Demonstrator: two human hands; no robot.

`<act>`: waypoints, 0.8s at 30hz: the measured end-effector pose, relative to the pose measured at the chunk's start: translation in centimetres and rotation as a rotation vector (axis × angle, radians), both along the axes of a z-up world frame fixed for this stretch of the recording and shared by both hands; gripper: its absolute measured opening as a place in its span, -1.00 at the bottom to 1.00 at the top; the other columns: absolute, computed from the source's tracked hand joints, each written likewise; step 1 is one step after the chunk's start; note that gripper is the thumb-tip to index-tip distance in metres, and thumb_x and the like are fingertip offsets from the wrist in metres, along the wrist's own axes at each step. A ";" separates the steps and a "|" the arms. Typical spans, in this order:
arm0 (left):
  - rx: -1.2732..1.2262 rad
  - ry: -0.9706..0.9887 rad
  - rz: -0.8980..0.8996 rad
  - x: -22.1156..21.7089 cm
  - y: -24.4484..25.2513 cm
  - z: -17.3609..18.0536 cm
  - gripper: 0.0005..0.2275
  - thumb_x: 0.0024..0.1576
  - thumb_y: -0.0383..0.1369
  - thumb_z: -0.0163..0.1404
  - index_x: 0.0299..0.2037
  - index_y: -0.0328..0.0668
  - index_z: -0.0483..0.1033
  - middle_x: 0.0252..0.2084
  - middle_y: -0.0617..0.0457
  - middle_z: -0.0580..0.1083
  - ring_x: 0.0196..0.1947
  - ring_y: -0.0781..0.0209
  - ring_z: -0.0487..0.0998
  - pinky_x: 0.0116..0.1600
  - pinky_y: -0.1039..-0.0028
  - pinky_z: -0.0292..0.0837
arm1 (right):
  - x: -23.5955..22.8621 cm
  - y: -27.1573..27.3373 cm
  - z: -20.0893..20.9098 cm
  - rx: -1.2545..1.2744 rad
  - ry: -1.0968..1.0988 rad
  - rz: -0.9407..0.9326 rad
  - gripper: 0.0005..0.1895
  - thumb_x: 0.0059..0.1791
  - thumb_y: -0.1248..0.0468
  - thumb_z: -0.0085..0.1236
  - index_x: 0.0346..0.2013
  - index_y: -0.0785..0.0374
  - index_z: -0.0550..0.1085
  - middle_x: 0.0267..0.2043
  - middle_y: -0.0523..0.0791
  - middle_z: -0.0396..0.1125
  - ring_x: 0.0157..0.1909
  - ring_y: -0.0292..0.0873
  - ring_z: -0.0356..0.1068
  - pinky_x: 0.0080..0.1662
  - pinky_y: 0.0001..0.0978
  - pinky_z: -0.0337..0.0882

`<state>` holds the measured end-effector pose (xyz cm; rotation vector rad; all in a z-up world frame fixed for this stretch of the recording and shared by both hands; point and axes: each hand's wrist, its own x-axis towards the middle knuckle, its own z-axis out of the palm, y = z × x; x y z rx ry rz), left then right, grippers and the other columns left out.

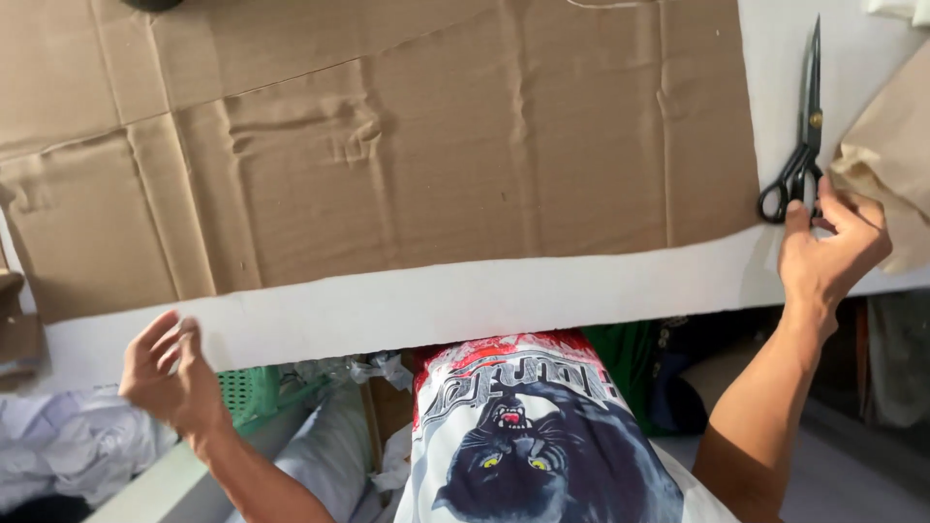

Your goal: The person uses large scissors to cut a piece of brown fabric laid out on a white table. They then use a wooden ruler and a red marker to draw straight lines on the fabric and fold a section of it.

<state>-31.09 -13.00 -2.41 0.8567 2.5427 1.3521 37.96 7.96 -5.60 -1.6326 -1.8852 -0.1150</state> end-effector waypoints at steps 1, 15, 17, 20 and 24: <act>0.000 -0.001 -0.027 -0.9 -0.7 -0.5 -0.86 0.28 -0.54 0.20 0.00 -0.24 0.61 -0.12 0.00 0.59 -0.18 0.29 0.60 -0.10 0.55 0.51 | -0.4 -1.2 -0.2 0.000 -0.001 -0.027 -0.56 -0.04 0.71 0.38 0.16 0.73 0.64 -0.11 0.25 0.45 -0.09 0.14 0.48 -0.22 -0.19 0.56; -0.024 0.415 0.146 -6.0 0.9 -5.4 -0.84 0.08 -0.56 0.34 -0.18 -0.14 0.72 -0.18 0.02 0.45 -0.27 0.14 0.53 -0.17 0.22 0.49 | -6.7 -6.6 -3.7 0.095 0.442 -0.276 -0.55 0.20 0.11 0.34 -0.10 0.58 0.66 -0.23 0.16 0.51 -0.21 -0.02 0.52 -0.32 -0.34 0.45; -0.010 0.403 0.127 -5.4 1.4 -4.9 -0.85 0.10 -0.56 0.33 -0.18 -0.14 0.71 -0.17 0.01 0.45 -0.24 0.15 0.54 -0.14 0.23 0.49 | -6.5 -6.2 -4.1 0.106 0.463 -0.307 -0.57 0.18 0.11 0.36 -0.10 0.55 0.66 -0.24 0.14 0.52 -0.23 -0.06 0.50 -0.31 -0.33 0.42; -0.005 0.403 0.085 -4.3 1.7 -4.4 -0.85 0.12 -0.56 0.33 -0.18 -0.15 0.70 -0.17 -0.02 0.48 -0.23 0.15 0.56 -0.12 0.22 0.50 | -6.5 -6.0 -4.1 0.108 0.548 -0.341 -0.62 0.16 0.14 0.38 -0.11 0.52 0.66 -0.32 0.09 0.49 -0.31 -0.10 0.48 -0.28 -0.32 0.44; 0.023 0.409 0.042 -3.0 1.8 -4.1 -0.81 0.12 -0.64 0.30 -0.15 -0.17 0.70 -0.15 -0.05 0.48 -0.24 0.14 0.55 -0.12 0.27 0.48 | -6.4 -5.8 -4.4 0.123 0.634 -0.280 -0.62 0.17 0.20 0.36 -0.08 0.60 0.63 -0.36 0.10 0.43 -0.35 -0.10 0.44 -0.31 -0.31 0.48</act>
